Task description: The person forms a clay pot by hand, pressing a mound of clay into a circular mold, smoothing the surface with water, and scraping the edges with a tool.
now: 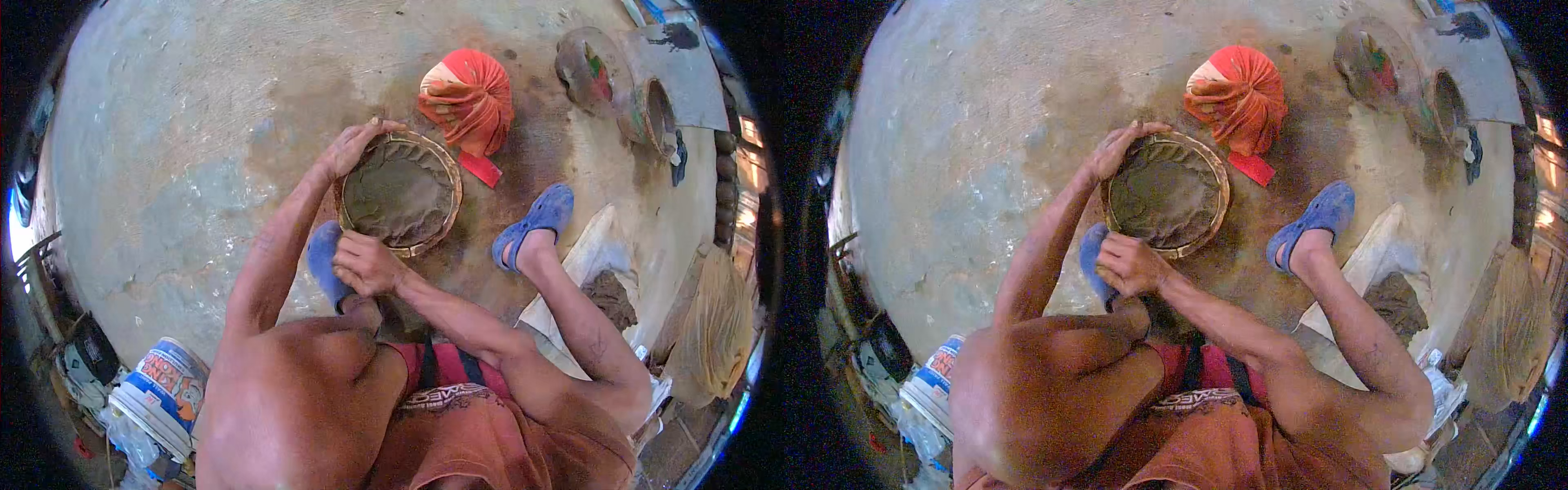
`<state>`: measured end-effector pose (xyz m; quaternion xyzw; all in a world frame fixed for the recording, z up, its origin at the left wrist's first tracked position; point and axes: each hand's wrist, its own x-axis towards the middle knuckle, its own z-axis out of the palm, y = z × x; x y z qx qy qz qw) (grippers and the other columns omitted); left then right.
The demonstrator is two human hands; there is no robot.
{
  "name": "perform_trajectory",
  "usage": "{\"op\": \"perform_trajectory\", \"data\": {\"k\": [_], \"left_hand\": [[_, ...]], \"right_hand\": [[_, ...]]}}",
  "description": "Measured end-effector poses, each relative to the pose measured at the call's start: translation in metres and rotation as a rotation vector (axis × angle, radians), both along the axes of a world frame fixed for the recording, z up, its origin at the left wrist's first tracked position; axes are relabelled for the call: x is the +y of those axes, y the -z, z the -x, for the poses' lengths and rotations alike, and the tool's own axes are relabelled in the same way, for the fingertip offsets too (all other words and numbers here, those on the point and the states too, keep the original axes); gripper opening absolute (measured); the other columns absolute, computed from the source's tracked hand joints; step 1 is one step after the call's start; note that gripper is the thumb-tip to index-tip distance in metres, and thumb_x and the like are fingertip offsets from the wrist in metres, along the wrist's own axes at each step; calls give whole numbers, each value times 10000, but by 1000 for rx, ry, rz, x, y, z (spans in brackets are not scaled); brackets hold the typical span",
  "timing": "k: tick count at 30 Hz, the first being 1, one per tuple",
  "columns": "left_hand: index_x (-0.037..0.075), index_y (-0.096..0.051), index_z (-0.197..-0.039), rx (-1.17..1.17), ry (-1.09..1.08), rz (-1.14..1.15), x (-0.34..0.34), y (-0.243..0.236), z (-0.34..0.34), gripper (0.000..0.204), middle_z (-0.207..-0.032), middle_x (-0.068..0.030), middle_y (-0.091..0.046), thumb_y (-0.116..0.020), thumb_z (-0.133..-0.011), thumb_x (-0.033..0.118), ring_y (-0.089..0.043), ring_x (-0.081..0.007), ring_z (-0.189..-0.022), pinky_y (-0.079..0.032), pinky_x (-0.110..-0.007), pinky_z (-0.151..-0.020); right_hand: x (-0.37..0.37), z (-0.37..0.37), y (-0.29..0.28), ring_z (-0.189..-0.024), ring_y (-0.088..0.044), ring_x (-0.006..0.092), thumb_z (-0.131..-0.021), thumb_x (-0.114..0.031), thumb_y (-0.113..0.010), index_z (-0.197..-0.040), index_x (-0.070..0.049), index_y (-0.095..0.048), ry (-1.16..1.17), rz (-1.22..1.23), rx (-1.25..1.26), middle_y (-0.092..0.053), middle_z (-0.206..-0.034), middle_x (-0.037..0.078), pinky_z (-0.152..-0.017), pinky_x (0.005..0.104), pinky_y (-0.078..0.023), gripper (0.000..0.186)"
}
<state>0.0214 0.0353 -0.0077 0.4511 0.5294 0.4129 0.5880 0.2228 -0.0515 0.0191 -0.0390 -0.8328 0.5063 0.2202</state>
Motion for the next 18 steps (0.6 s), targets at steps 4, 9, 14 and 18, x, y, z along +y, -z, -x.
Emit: {"op": "perform_trajectory", "data": {"k": [4,9,14,18], "left_hand": [[67,-659,-1414,44,1,-13,-3,4,4,675,-1402,-111,-670,-248,-1141,528,-574,-221,-1328,-372,-374,-1199],[72,-658,-1419,54,-10,23,-2,3,2,706,-1405,-118,-667,-230,-1131,554,-570,-232,-1335,-363,-378,-1204],[72,-645,-1436,-27,-1,105,-2,6,5,743,-1426,-110,-654,-226,-1118,597,-567,-238,-1341,-358,-371,-1205],[10,-577,-1482,-209,0,137,0,7,2,839,-1497,-127,-596,-193,-1103,651,-495,-253,-1430,-311,-395,-1255]], "right_hand": [[-7,34,6,-1031,-582,350,-866,-277,-728,-1030,-52,-665,9,-178,52,-598,-1048,140,-966,494,-481,285],[9,28,8,-1275,-537,394,-883,-312,-724,-1233,-56,-679,-108,-156,-50,-615,-1267,166,-1143,512,-424,436],[33,28,12,-1411,-458,424,-905,-323,-722,-1410,-47,-603,-117,-276,-49,-530,-1456,198,-1225,533,-357,588],[64,24,24,-1393,-498,412,-916,-300,-716,-1380,-28,-607,-138,-248,11,-554,-1431,200,-1208,532,-383,548]]}}
